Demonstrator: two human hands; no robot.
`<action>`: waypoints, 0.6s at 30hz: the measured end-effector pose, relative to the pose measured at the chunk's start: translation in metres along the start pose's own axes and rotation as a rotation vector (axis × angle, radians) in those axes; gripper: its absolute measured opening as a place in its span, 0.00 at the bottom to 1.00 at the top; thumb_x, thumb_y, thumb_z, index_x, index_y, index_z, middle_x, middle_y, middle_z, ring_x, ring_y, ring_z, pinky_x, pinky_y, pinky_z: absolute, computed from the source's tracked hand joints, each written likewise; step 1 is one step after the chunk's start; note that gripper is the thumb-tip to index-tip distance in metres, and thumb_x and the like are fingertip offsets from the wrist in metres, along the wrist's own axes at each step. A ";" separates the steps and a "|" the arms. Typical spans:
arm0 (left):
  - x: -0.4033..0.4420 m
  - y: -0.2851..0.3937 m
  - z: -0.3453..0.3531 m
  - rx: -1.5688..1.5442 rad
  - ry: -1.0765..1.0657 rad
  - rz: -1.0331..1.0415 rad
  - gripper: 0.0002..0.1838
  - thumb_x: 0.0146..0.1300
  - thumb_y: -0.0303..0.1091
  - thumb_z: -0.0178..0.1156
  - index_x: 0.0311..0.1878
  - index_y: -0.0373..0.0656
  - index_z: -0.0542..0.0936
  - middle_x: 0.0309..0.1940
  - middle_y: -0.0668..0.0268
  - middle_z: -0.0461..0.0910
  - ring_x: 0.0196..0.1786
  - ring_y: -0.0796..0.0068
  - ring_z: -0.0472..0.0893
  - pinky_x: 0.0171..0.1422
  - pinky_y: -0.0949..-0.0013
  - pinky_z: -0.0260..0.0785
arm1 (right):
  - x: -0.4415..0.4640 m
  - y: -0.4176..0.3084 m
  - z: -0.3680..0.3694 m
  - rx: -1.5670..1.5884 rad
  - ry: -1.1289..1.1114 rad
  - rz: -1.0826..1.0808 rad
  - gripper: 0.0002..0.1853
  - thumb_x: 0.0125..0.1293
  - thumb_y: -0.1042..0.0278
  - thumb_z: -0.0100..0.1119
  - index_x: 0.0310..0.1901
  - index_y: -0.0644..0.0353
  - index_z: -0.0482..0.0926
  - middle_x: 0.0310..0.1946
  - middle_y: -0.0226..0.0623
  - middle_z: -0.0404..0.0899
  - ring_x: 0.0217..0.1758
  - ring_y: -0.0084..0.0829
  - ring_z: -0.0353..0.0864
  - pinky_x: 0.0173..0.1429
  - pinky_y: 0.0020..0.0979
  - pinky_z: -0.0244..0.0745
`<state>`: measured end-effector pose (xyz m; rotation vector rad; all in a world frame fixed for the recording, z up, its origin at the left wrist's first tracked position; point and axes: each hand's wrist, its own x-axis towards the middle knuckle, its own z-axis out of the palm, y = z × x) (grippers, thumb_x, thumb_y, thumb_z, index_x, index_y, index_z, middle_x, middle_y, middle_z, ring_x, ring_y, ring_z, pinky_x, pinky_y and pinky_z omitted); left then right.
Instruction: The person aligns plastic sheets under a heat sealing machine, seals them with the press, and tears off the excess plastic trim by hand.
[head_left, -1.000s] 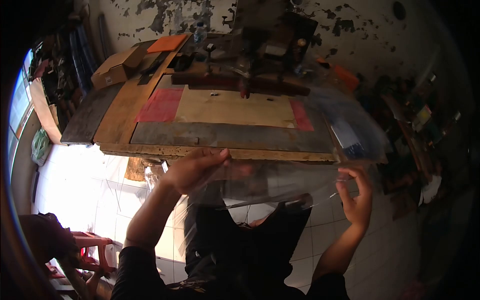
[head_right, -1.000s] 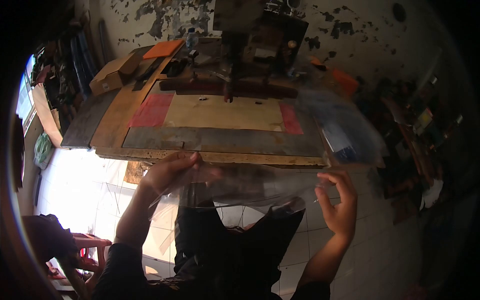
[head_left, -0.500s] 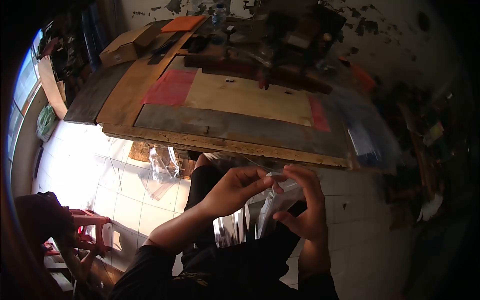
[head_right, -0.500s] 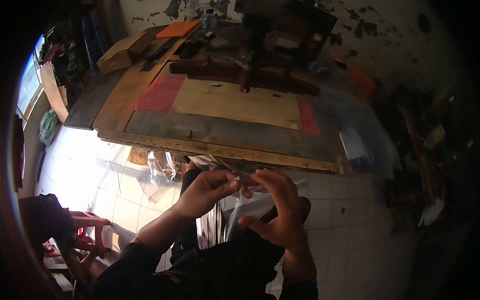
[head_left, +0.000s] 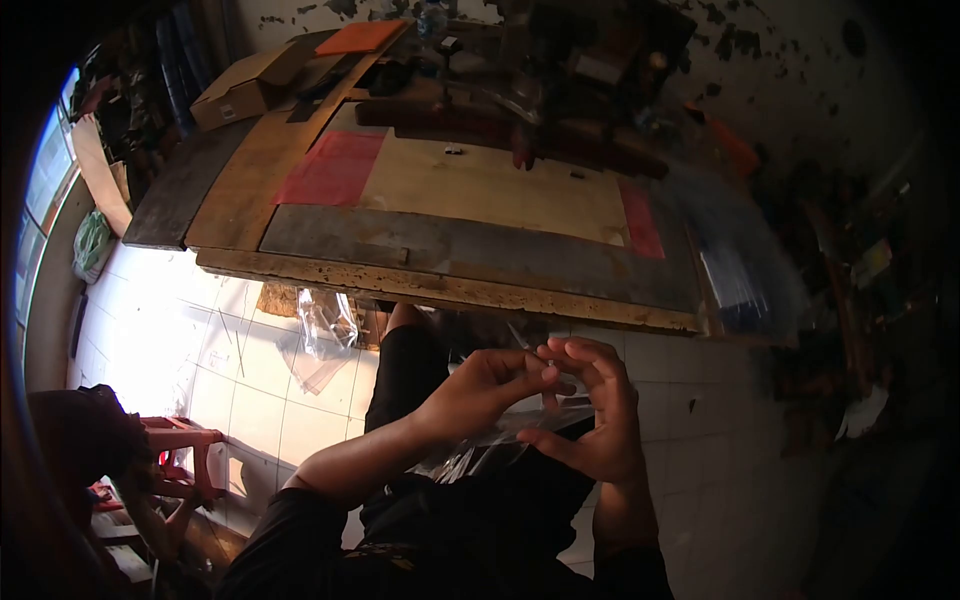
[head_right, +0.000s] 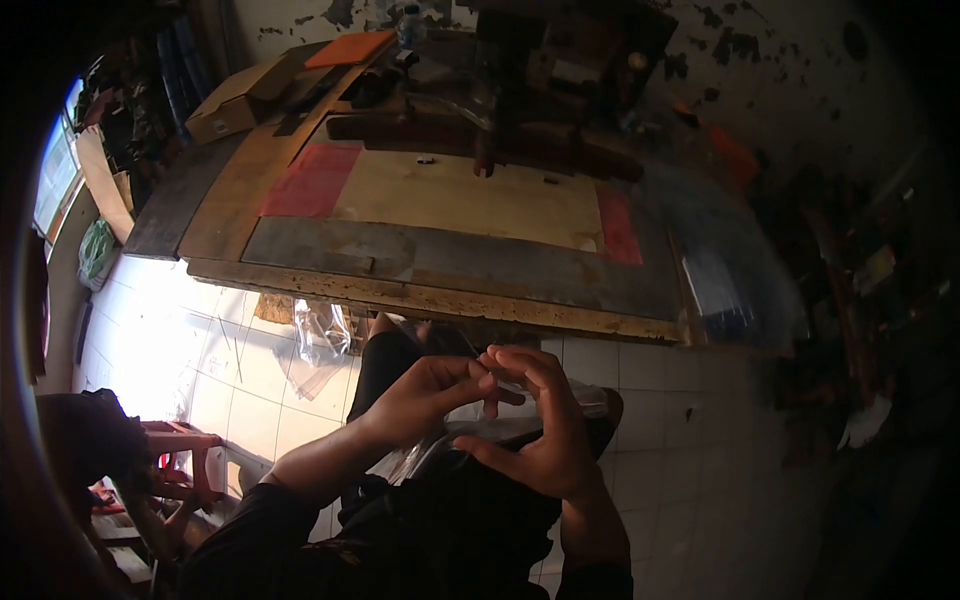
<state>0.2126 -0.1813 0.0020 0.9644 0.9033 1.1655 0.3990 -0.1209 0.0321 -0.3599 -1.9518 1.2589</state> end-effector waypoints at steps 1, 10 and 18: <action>0.000 0.001 -0.001 0.000 0.000 -0.003 0.20 0.80 0.48 0.59 0.49 0.37 0.86 0.45 0.64 0.89 0.50 0.80 0.84 0.58 0.72 0.74 | 0.001 -0.001 -0.003 0.001 0.001 0.002 0.49 0.50 0.61 0.88 0.71 0.62 0.69 0.68 0.47 0.71 0.74 0.43 0.73 0.73 0.43 0.74; 0.001 0.005 -0.020 0.036 -0.025 0.225 0.11 0.81 0.35 0.57 0.48 0.35 0.81 0.59 0.58 0.86 0.65 0.72 0.81 0.73 0.64 0.70 | 0.003 0.004 -0.027 -0.463 -0.131 -0.012 0.47 0.52 0.47 0.85 0.70 0.61 0.74 0.69 0.44 0.74 0.75 0.46 0.72 0.77 0.45 0.68; -0.001 0.018 -0.018 0.154 0.000 0.243 0.09 0.79 0.29 0.58 0.50 0.30 0.81 0.56 0.51 0.87 0.61 0.64 0.86 0.70 0.60 0.75 | -0.002 0.005 -0.028 -0.518 -0.135 0.110 0.50 0.49 0.46 0.86 0.72 0.57 0.73 0.70 0.40 0.75 0.76 0.41 0.72 0.76 0.45 0.68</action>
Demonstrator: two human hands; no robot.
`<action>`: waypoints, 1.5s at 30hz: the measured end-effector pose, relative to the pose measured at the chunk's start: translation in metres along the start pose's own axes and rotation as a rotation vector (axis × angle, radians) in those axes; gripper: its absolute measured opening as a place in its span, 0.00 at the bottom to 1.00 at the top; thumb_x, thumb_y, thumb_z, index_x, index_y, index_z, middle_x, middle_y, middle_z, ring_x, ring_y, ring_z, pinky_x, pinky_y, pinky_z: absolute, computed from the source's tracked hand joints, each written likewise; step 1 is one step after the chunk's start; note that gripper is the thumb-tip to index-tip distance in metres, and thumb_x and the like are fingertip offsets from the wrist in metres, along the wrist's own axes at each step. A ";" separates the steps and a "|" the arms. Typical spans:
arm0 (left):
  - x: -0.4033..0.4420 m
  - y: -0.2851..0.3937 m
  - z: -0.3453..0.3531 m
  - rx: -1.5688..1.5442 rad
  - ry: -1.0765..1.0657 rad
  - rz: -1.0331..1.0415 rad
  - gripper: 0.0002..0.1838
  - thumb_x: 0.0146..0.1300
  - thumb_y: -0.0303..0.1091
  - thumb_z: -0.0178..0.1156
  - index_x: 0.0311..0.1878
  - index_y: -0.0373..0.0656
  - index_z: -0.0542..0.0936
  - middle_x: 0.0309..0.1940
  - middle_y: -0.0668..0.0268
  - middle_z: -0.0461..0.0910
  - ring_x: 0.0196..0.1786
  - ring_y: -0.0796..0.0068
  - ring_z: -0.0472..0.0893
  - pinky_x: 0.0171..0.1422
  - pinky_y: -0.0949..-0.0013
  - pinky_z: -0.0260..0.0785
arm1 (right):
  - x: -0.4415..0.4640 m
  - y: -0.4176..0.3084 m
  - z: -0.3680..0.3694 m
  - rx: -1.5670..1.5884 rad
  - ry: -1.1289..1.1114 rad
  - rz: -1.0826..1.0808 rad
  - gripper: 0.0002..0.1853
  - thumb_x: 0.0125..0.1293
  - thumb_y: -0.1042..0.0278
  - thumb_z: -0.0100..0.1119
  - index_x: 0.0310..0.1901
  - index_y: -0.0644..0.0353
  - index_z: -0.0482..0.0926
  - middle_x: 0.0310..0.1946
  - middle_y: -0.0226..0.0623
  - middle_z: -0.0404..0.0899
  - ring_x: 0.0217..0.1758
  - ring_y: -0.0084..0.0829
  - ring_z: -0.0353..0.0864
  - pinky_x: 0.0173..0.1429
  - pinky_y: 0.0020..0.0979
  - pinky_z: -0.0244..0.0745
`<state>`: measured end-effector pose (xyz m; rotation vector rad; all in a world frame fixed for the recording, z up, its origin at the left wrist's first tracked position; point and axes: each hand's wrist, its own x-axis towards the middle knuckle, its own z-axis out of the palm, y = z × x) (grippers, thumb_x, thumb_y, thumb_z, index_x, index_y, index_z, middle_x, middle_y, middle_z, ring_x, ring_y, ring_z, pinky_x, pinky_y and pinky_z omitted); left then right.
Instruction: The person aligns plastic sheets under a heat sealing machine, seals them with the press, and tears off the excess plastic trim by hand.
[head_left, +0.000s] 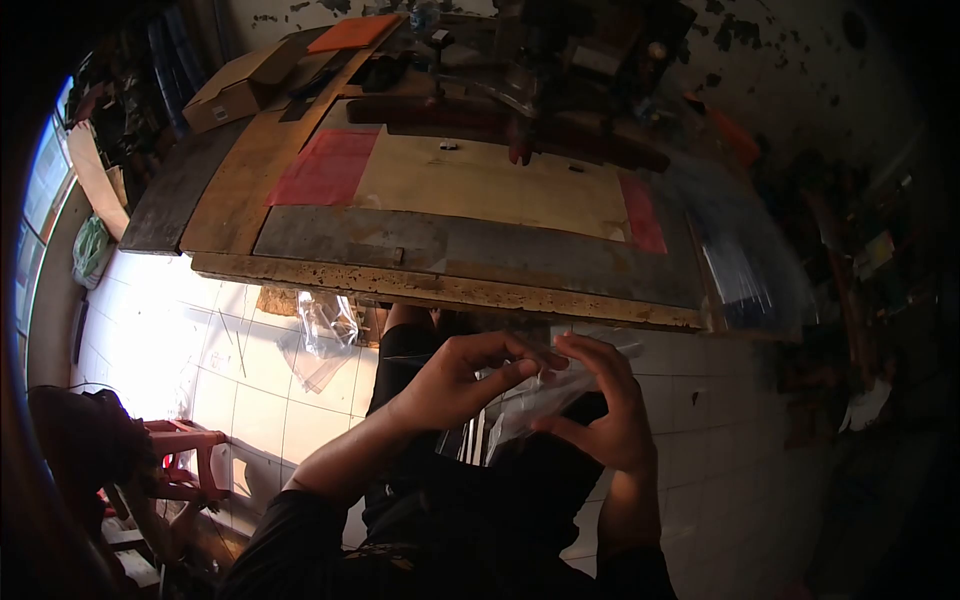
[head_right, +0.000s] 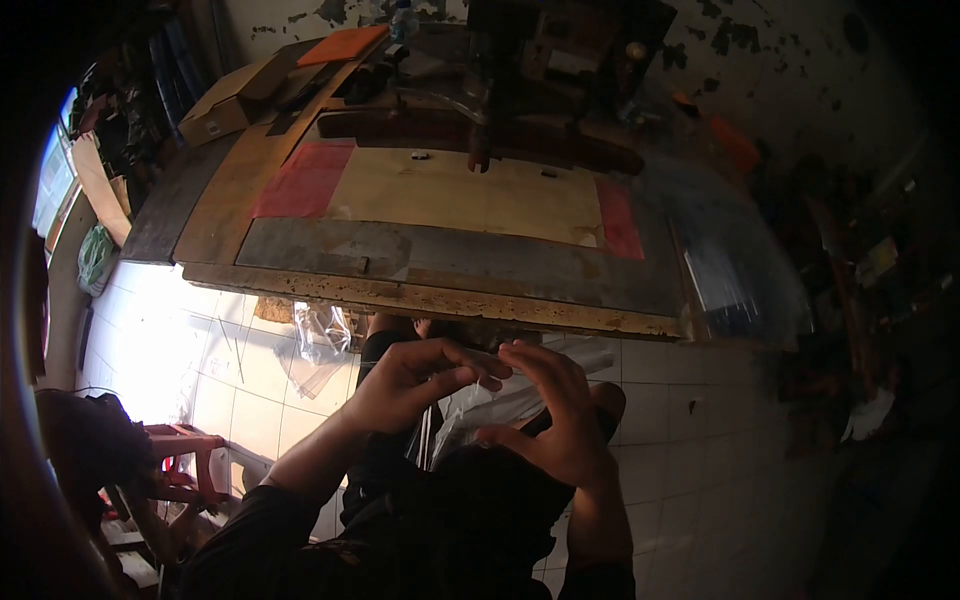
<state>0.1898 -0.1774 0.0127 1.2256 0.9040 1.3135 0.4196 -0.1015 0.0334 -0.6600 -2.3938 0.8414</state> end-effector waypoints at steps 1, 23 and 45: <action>0.000 0.001 -0.002 0.037 -0.008 -0.029 0.10 0.79 0.29 0.59 0.50 0.30 0.81 0.55 0.51 0.87 0.59 0.64 0.87 0.69 0.61 0.75 | 0.000 0.000 -0.001 0.000 0.000 0.000 0.50 0.49 0.46 0.86 0.72 0.57 0.73 0.70 0.40 0.75 0.76 0.41 0.72 0.76 0.45 0.68; 0.004 0.012 -0.009 0.614 0.145 0.215 0.07 0.72 0.33 0.68 0.49 0.43 0.88 0.46 0.59 0.89 0.52 0.68 0.87 0.64 0.65 0.70 | -0.022 0.021 -0.026 -0.194 0.103 -0.200 0.21 0.72 0.78 0.58 0.65 0.54 0.83 0.66 0.34 0.83 0.73 0.39 0.79 0.82 0.46 0.58; 0.025 0.012 0.024 1.015 0.269 0.788 0.10 0.57 0.32 0.74 0.43 0.51 0.87 0.31 0.74 0.82 0.32 0.74 0.85 0.32 0.68 0.74 | 0.014 -0.039 -0.025 -0.014 0.217 -0.065 0.33 0.55 0.60 0.83 0.62 0.61 0.83 0.60 0.45 0.85 0.67 0.44 0.84 0.67 0.41 0.81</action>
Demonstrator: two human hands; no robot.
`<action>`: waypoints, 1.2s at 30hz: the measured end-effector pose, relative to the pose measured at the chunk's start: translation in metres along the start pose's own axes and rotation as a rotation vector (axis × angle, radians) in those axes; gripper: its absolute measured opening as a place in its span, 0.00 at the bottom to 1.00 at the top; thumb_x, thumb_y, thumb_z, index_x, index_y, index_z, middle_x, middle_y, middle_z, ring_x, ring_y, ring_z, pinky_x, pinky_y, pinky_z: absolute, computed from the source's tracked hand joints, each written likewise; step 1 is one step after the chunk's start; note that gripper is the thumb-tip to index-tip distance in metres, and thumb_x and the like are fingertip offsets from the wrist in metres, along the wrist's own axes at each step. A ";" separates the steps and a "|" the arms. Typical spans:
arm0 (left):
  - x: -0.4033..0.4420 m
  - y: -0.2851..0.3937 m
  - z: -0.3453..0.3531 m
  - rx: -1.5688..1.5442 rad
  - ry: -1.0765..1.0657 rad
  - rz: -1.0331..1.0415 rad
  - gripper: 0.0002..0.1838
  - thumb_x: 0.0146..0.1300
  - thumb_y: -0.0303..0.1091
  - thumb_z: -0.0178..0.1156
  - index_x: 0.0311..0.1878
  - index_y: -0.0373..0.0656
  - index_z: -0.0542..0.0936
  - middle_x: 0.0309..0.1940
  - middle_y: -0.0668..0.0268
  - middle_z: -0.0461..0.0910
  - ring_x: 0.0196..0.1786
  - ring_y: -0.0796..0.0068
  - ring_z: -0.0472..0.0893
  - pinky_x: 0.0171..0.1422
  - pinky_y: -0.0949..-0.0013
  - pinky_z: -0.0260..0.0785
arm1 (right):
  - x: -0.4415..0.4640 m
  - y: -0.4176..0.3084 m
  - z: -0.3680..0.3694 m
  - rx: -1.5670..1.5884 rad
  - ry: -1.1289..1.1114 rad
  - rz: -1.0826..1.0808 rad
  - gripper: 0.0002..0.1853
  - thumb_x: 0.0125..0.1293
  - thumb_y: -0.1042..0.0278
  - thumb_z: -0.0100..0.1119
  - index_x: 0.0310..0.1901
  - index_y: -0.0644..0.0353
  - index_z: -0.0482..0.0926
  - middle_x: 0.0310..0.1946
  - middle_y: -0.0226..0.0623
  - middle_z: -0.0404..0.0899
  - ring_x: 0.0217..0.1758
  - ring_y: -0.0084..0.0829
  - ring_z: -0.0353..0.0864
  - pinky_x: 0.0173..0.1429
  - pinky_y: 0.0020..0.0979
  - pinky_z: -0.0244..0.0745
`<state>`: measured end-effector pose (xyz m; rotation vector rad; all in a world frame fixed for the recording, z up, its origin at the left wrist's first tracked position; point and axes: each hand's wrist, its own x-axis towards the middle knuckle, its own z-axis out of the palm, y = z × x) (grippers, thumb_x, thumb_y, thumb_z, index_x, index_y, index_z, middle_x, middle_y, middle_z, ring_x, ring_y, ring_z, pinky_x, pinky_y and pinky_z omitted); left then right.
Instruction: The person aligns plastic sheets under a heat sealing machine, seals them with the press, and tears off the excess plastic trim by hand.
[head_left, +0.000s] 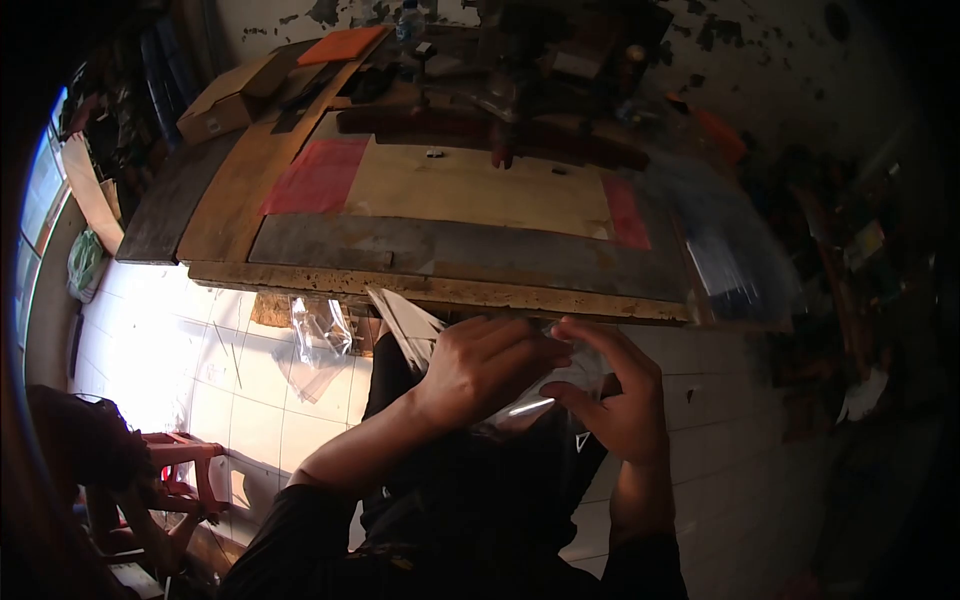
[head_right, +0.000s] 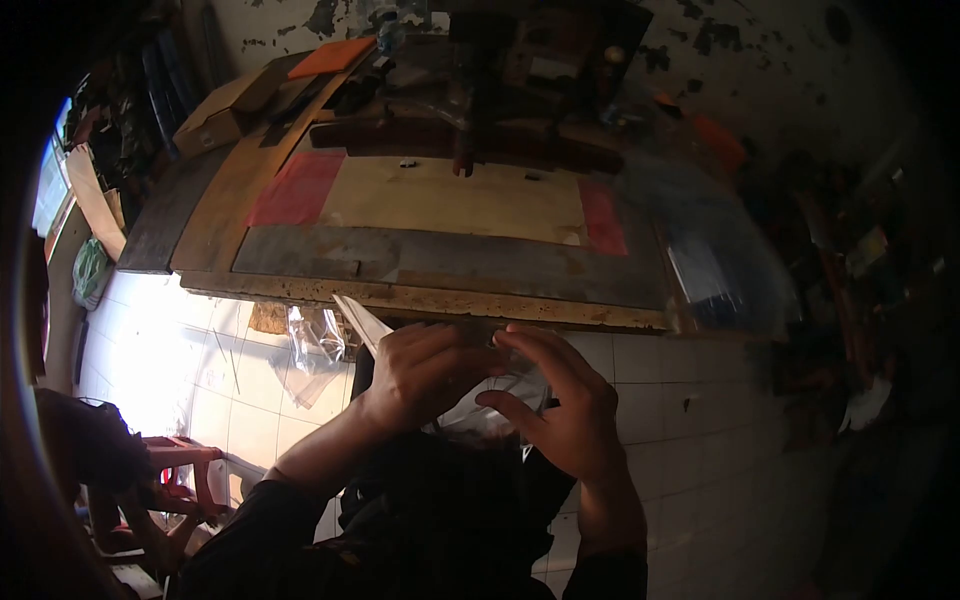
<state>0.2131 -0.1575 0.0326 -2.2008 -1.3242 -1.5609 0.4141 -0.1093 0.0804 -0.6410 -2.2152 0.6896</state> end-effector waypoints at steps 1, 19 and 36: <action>0.000 -0.002 -0.001 0.003 0.001 0.001 0.10 0.57 0.32 0.74 0.43 0.51 0.87 0.31 0.74 0.82 0.32 0.74 0.85 0.32 0.68 0.74 | 0.000 0.000 -0.001 0.025 -0.048 0.069 0.30 0.57 0.64 0.82 0.61 0.62 0.83 0.57 0.44 0.87 0.63 0.42 0.86 0.63 0.39 0.83; -0.003 -0.012 -0.001 -0.161 -0.125 -0.125 0.09 0.62 0.30 0.74 0.45 0.43 0.86 0.36 0.65 0.87 0.37 0.61 0.89 0.41 0.62 0.81 | 0.012 0.012 0.001 0.239 -0.037 0.199 0.14 0.65 0.77 0.74 0.52 0.65 0.89 0.43 0.41 0.90 0.46 0.28 0.91 0.50 0.28 0.84; -0.034 -0.050 -0.061 -0.072 -0.461 -0.423 0.10 0.64 0.43 0.73 0.40 0.48 0.90 0.28 0.63 0.88 0.30 0.61 0.88 0.37 0.59 0.79 | 0.015 0.038 -0.034 0.370 0.088 0.396 0.09 0.74 0.71 0.68 0.48 0.69 0.86 0.38 0.37 0.89 0.42 0.21 0.86 0.53 0.25 0.78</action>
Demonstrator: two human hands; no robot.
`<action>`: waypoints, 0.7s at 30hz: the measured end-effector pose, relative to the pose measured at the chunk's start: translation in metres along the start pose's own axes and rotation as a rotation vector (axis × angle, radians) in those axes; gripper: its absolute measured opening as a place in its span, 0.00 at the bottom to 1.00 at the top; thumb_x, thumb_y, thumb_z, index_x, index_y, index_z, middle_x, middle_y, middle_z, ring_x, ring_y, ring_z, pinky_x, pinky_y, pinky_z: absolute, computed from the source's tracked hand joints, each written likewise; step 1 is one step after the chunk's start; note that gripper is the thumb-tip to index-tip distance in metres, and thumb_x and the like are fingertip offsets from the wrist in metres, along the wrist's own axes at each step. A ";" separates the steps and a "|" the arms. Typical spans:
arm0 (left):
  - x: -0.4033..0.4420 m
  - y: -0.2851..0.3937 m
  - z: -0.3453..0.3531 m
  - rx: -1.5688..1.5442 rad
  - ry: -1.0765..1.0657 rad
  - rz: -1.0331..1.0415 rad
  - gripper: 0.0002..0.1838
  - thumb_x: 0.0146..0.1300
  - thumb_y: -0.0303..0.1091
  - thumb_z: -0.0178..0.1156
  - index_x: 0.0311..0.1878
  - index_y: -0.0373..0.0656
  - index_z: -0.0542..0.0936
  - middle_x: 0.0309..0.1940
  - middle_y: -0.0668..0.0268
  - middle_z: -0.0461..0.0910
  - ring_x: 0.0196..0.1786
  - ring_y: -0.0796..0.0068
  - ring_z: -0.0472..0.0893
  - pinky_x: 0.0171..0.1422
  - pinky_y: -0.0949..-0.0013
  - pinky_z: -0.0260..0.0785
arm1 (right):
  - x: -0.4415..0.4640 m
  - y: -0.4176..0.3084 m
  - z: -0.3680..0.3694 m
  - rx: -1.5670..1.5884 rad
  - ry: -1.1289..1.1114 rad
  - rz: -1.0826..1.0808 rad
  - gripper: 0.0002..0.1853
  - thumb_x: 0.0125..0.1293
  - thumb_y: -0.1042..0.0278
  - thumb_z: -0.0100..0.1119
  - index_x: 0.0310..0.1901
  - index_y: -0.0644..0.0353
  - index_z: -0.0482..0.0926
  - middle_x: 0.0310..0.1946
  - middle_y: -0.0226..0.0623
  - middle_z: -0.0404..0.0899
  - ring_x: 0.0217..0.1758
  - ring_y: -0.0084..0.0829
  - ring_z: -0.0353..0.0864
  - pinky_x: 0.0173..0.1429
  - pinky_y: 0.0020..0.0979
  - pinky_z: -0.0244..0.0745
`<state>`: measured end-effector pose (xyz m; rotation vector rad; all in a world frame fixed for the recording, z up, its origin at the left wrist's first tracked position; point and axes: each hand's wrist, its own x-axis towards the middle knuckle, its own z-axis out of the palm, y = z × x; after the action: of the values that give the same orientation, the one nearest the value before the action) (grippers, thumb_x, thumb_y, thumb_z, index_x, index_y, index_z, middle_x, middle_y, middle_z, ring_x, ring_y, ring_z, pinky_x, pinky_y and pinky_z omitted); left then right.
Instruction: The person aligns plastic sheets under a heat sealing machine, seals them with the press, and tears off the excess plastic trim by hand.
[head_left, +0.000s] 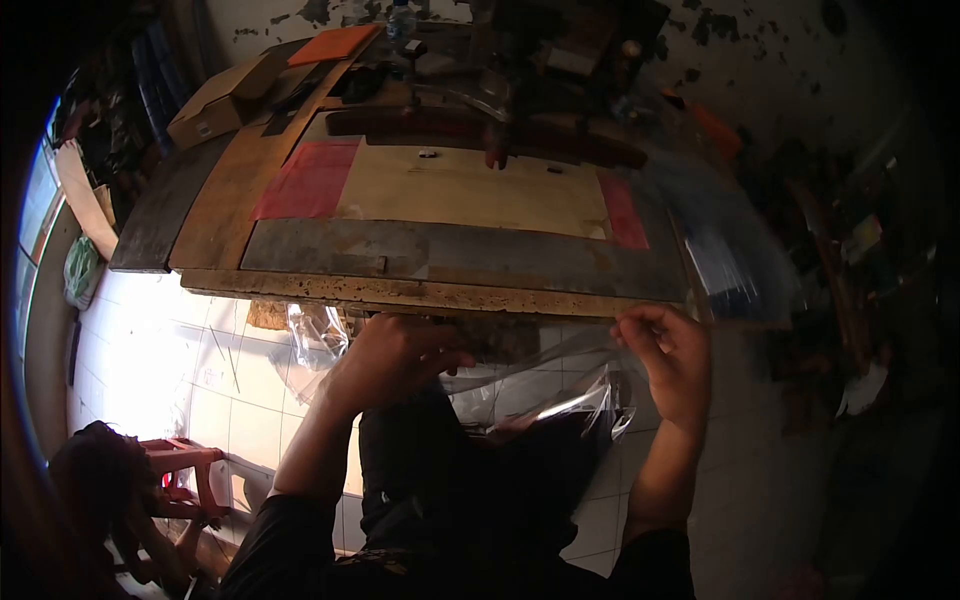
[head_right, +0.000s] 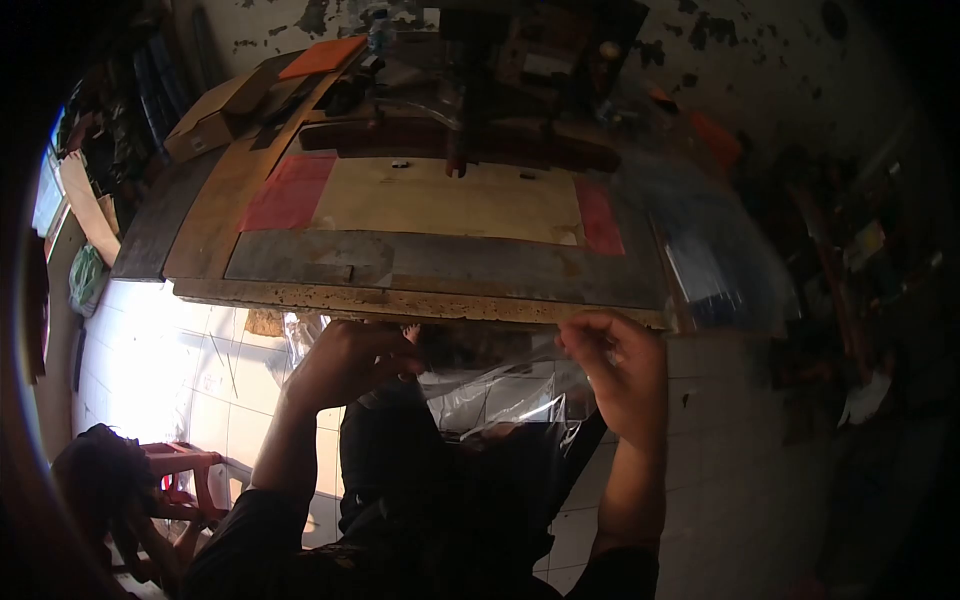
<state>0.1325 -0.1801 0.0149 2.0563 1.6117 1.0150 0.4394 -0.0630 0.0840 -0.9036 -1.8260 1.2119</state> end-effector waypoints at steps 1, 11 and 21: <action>0.000 0.000 0.000 0.000 0.000 0.001 0.10 0.64 0.43 0.73 0.40 0.48 0.90 0.28 0.63 0.88 0.30 0.61 0.88 0.37 0.59 0.79 | 0.001 0.003 0.000 0.017 0.008 0.003 0.09 0.74 0.71 0.67 0.48 0.69 0.86 0.38 0.36 0.89 0.42 0.21 0.85 0.52 0.25 0.78; 0.005 -0.001 0.001 0.035 0.033 0.034 0.09 0.63 0.43 0.75 0.39 0.49 0.90 0.26 0.65 0.88 0.29 0.64 0.88 0.35 0.61 0.79 | 0.007 0.015 -0.001 0.048 0.029 0.001 0.09 0.76 0.69 0.64 0.47 0.68 0.86 0.36 0.34 0.87 0.40 0.20 0.83 0.51 0.26 0.77; 0.009 -0.027 -0.027 -0.129 -0.103 -0.211 0.06 0.64 0.33 0.74 0.43 0.44 0.90 0.36 0.66 0.91 0.38 0.74 0.89 0.41 0.67 0.79 | 0.015 0.049 -0.027 0.101 0.259 0.069 0.11 0.76 0.64 0.65 0.45 0.66 0.86 0.33 0.32 0.85 0.35 0.19 0.80 0.43 0.24 0.71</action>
<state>0.0957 -0.1684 0.0191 1.7818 1.6254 0.8985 0.4632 -0.0247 0.0481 -1.0219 -1.5273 1.1590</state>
